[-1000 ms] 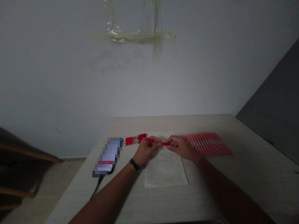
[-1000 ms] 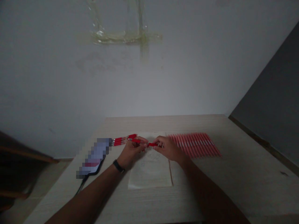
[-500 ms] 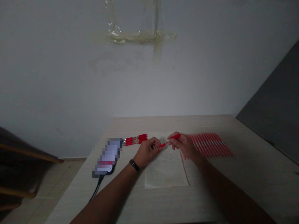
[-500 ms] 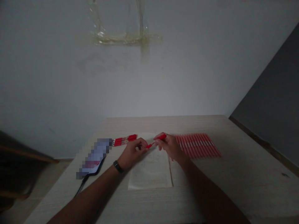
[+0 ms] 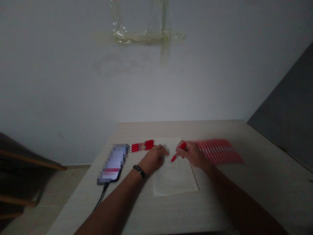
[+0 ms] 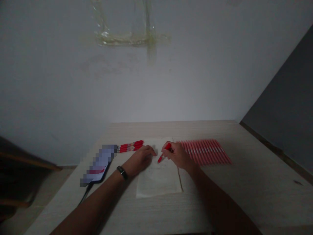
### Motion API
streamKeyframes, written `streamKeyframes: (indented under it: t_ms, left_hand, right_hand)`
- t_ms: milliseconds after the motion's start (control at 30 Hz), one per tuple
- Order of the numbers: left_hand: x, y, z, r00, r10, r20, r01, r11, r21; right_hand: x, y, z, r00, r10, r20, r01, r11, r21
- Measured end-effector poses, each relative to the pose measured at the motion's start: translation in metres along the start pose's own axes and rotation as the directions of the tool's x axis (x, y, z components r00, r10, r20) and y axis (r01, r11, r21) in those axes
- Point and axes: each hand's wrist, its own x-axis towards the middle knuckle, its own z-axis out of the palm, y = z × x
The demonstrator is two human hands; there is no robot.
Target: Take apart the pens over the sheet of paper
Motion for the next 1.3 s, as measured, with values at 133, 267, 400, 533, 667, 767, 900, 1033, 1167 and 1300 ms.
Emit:
streamKeyframes:
  t_ms: [133,267,400,533,667,767,900,1033,1167,1300]
  left_hand:
    - [0.000,-0.003,0.002,1.000,0.024,-0.013,-0.024,1.000,-0.017]
    - [0.000,-0.005,0.003,0.999,0.035,-0.012,-0.035,0.999,-0.017]
    - [0.000,-0.004,0.001,0.999,0.038,0.009,-0.038,0.999,-0.004]
    - [0.000,-0.003,0.000,0.999,0.041,0.006,-0.041,0.999,0.003]
    - [0.001,-0.002,0.000,0.999,0.033,0.012,-0.033,0.999,-0.002]
    - [0.001,-0.001,0.000,0.999,0.031,0.012,-0.031,1.000,-0.001]
    - [0.001,-0.001,0.000,0.999,0.040,0.004,-0.040,0.999,-0.001]
    - [0.001,-0.002,-0.001,0.999,0.040,0.001,-0.039,0.999,-0.020]
    - [0.001,-0.002,0.000,1.000,0.019,0.004,-0.019,1.000,-0.009]
    - [0.001,0.001,-0.001,1.000,0.020,-0.013,-0.020,0.999,-0.032]
  right_hand:
    - [0.000,0.001,-0.002,1.000,-0.002,-0.013,0.001,1.000,-0.029]
    - [0.000,-0.001,-0.003,1.000,-0.019,-0.008,0.019,0.999,-0.026]
    - [-0.002,-0.004,-0.001,0.999,-0.029,0.025,0.029,0.999,-0.030]
    - [-0.001,-0.005,-0.001,0.999,-0.040,0.034,0.041,0.998,-0.049]
    - [-0.001,-0.002,-0.004,0.995,-0.036,-0.091,0.026,0.993,-0.117]
    - [-0.001,0.000,-0.004,0.999,-0.022,-0.044,0.019,0.997,-0.075]
    - [-0.001,-0.001,-0.002,0.999,-0.046,0.011,0.047,0.995,-0.085]
    - [-0.001,-0.003,-0.005,0.991,-0.053,-0.126,0.030,0.983,-0.181]
    - [0.001,-0.002,-0.009,0.979,0.008,-0.204,-0.041,0.986,-0.159]
    - [0.004,-0.001,-0.012,0.939,0.019,-0.343,-0.058,0.993,-0.106]
